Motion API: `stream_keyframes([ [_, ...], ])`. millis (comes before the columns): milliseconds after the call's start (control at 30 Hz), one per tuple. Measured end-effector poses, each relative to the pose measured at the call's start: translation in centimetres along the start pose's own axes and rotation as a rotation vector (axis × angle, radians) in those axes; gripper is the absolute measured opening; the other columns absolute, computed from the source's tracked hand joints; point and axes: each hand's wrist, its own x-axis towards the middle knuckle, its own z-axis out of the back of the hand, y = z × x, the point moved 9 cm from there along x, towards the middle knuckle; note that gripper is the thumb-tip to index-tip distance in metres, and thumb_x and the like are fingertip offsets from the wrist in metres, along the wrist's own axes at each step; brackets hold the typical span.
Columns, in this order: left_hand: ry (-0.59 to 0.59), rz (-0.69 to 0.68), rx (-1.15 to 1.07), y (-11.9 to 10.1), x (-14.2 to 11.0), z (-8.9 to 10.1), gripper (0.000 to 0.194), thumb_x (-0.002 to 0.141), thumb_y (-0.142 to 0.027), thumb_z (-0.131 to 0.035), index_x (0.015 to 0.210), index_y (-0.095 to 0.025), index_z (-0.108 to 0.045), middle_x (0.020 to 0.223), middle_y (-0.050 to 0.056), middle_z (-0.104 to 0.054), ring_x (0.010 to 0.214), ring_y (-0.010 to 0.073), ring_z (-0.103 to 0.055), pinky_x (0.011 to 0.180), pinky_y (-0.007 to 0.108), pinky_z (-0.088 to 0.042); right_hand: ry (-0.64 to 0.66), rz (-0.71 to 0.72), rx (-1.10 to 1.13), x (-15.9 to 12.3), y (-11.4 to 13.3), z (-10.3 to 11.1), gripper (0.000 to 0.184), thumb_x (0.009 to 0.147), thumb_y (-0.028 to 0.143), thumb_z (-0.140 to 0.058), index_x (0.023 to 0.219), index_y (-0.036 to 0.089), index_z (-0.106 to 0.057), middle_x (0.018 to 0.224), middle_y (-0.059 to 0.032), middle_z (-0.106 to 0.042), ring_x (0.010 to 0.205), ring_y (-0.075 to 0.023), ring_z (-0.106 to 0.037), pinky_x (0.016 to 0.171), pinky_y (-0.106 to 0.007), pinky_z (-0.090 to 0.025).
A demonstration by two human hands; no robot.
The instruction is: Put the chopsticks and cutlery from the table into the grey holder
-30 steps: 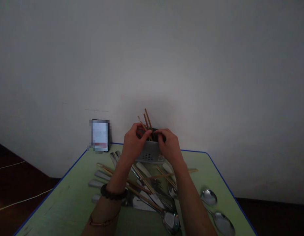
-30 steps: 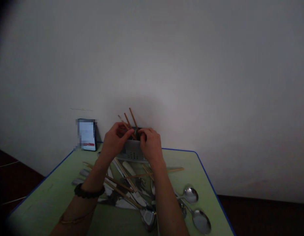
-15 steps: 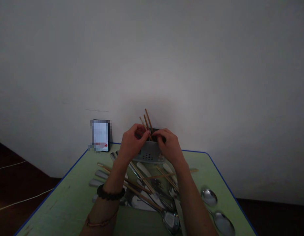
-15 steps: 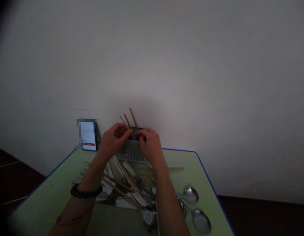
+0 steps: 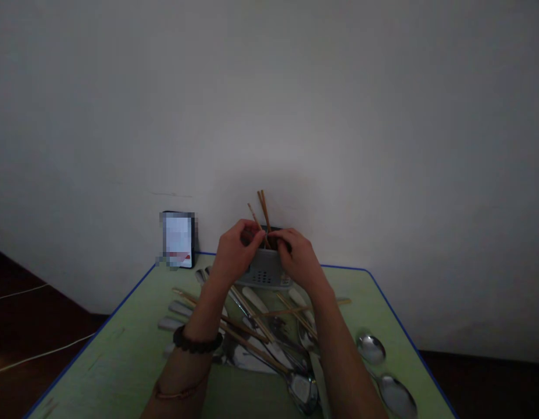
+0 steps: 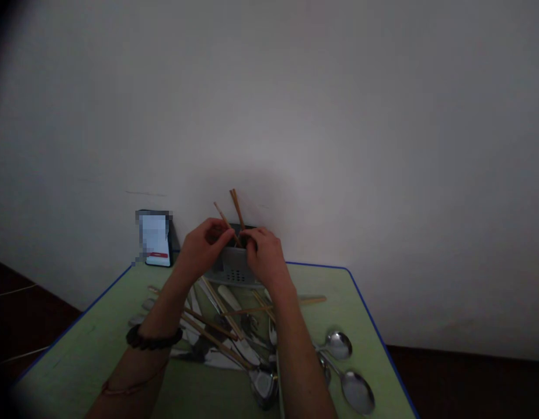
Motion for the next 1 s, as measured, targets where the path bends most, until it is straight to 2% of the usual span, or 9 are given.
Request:
stream_keyframes([
  [433, -0.009, -0.017, 0.087, 0.22, 0.02, 0.01, 0.014, 0.079, -0.033, -0.057, 0.08, -0.019, -0.061, 0.074, 0.001, -0.067, 0.067, 0.0145, -0.061, 0.064, 0.025, -0.047, -0.021, 0.004, -0.02, -0.13, 0.24, 0.8, 0.027, 0.082, 0.009, -0.044, 0.092, 0.019, -0.068, 0.09, -0.0067, -0.067, 0.086, -0.0171, -0.06, 0.082, -0.032, -0.047],
  [667, 0.021, -0.078, 0.123, 0.09, 0.06, -0.48, 0.02, 0.083, -0.028, -0.052, 0.093, -0.018, -0.067, 0.09, 0.005, -0.071, 0.079, 0.0169, -0.064, 0.077, 0.029, -0.049, -0.028, -0.002, -0.01, -0.05, 0.09, 0.96, 0.029, 0.079, 0.004, -0.043, 0.086, 0.018, -0.067, 0.087, -0.0055, -0.064, 0.084, -0.0165, -0.059, 0.083, -0.031, -0.046],
  [1000, 0.013, -0.072, 0.149, 0.23, 0.01, -0.43, 0.02, 0.082, -0.024, -0.051, 0.093, -0.018, -0.065, 0.085, 0.004, -0.07, 0.074, 0.0158, -0.063, 0.073, 0.028, -0.049, -0.013, -0.003, -0.008, -0.18, -0.13, 0.71, 0.028, 0.079, 0.005, -0.043, 0.087, 0.018, -0.067, 0.086, -0.0053, -0.065, 0.082, -0.0162, -0.059, 0.081, -0.031, -0.046],
])
